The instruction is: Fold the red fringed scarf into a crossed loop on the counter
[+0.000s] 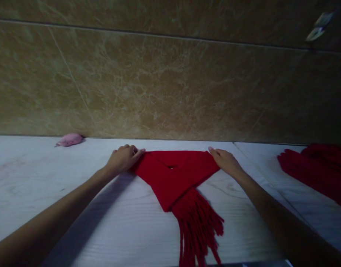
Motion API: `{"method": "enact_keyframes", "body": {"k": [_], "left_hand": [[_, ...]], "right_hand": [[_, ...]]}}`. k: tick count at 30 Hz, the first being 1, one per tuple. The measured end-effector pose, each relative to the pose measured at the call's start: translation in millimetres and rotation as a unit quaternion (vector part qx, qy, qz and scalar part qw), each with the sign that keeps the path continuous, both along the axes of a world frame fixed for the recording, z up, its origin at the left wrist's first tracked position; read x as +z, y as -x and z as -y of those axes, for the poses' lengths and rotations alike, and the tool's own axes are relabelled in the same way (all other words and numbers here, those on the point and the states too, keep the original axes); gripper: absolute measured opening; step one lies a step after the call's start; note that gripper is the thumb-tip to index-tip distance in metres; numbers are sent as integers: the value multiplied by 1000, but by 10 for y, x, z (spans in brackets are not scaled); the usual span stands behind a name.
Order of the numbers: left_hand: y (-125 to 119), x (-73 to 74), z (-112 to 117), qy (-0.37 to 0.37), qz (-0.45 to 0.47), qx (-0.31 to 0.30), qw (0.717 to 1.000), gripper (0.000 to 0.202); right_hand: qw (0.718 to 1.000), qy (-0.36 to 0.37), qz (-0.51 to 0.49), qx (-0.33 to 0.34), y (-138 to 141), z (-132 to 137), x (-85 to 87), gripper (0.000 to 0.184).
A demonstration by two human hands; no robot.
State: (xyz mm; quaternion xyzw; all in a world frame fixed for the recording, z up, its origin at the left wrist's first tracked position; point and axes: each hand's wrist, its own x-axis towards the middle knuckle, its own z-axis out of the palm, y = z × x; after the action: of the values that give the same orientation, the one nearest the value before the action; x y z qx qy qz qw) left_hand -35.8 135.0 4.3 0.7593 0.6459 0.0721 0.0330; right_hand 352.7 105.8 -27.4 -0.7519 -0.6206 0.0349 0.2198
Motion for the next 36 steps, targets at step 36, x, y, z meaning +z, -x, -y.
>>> {"method": "enact_keyframes", "body": {"k": [36], "left_hand": [[-235,87,-36,11,-25,73,997,60]], "right_hand": [[986,33,74,144,836,-305,133,54]]}}
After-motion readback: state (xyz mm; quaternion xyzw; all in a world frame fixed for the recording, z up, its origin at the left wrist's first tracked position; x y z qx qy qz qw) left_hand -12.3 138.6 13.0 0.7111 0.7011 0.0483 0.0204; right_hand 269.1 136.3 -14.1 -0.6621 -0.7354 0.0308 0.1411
